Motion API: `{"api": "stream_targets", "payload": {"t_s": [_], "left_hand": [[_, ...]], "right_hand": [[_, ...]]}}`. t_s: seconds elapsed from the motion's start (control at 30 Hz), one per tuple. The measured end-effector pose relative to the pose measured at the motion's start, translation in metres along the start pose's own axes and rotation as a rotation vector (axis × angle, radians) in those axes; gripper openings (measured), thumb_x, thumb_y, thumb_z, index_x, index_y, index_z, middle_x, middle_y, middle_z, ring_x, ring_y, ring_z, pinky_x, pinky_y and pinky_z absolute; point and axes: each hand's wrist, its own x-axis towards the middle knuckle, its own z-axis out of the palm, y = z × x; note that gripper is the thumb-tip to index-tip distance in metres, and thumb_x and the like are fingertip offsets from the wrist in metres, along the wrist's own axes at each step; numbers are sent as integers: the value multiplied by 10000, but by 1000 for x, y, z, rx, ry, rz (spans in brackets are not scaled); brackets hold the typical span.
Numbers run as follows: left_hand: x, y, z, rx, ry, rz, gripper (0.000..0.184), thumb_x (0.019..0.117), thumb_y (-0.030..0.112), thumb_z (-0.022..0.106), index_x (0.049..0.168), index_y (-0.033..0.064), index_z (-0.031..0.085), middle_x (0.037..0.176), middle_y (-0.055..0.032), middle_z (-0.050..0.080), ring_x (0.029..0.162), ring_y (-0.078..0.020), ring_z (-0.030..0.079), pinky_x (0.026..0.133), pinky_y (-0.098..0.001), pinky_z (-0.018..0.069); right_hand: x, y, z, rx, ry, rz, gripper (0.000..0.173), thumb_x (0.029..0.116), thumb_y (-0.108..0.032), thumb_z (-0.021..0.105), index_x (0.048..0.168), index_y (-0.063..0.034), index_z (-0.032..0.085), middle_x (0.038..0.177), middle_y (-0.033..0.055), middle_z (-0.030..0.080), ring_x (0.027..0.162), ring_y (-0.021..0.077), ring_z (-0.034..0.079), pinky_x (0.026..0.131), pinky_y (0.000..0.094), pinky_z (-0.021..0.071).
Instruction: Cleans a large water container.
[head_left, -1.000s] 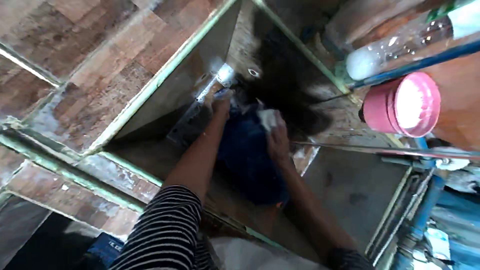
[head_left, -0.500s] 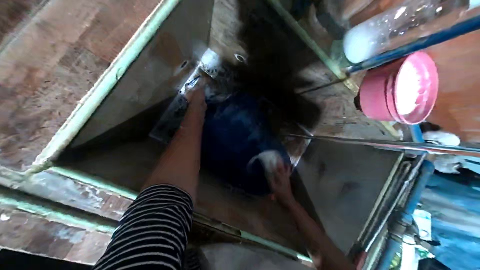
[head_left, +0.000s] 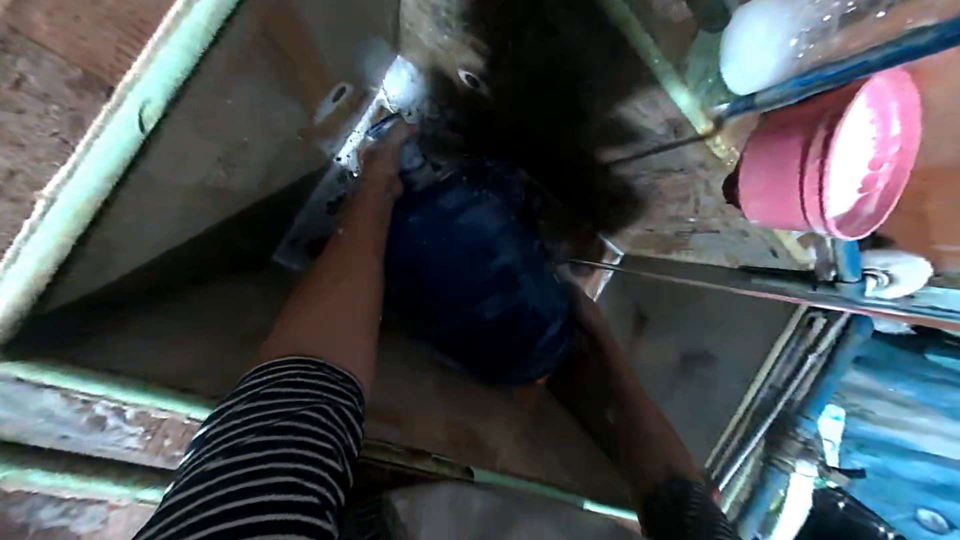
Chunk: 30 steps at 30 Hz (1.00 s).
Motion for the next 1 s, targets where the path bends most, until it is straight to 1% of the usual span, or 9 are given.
{"api": "stream_targets", "payload": {"t_s": [0.1,0.2,0.3,0.4,0.5,0.6,0.77,0.83,1.0], "left_hand": [[6,16,-23,-104,-112,-63,180,1047,318,513,1121,172,586,852,44,621,725,-60,605,647,-251,540],[30,6,-49,44,38,-117,402,1050,427,525,1339,148,542,1051,-11,615,888,-95,609,791,-304,539],[26,-2,-34,-51,45,-39,137,1050,269,521,1112,157,571,842,42,581,709,-50,575,641,-242,519],[4,1,-18,-138,-154,-68,116,1061,239,467,1037,178,562,791,63,593,678,-40,579,614,-220,518],[13,22,-31,-44,-158,-95,253,1091,366,402,1213,187,534,946,52,623,833,-41,620,737,-241,547],[24,21,-31,83,14,-90,321,1063,356,511,1288,131,556,989,15,611,831,-60,603,744,-266,531],[-19,41,19,-70,-416,76,131,1030,165,454,1040,144,583,828,53,659,744,-56,643,675,-255,570],[-46,60,50,-60,-574,150,143,1004,109,484,1020,122,626,859,50,698,787,-50,667,722,-251,582],[-124,98,130,206,-662,385,586,846,79,785,1350,-42,511,1119,-143,683,959,-129,678,867,-307,579]], "right_hand": [[-59,13,10,-49,47,-252,485,1084,-187,456,1491,75,446,1527,289,456,1396,327,493,1164,436,407],[-113,25,18,-122,-2,-513,463,1004,-70,537,1428,115,520,1571,368,341,1449,414,428,1179,436,392],[-46,-6,6,-110,43,-174,443,1099,-194,436,1445,76,498,1433,287,543,1303,329,562,1110,452,446],[-7,-9,8,-149,70,-16,477,1121,-246,390,1463,72,484,1450,300,534,1371,380,511,1164,506,374],[-84,12,22,-158,82,-360,486,1055,-147,510,1472,100,470,1519,319,459,1412,390,481,1185,472,388],[-102,9,31,-285,78,-615,495,1001,-157,531,1420,107,537,1508,393,419,1415,549,409,1190,607,322],[28,-58,15,-76,-79,-108,399,1113,-165,415,1400,98,502,1358,277,573,1236,287,572,1064,413,460],[43,-65,14,-101,-65,-94,421,1099,-117,438,1447,119,456,1463,298,510,1362,318,510,1156,418,391],[2,-90,-19,483,78,-250,315,1103,-97,399,1364,50,495,1164,161,621,995,148,597,874,312,529]]}}
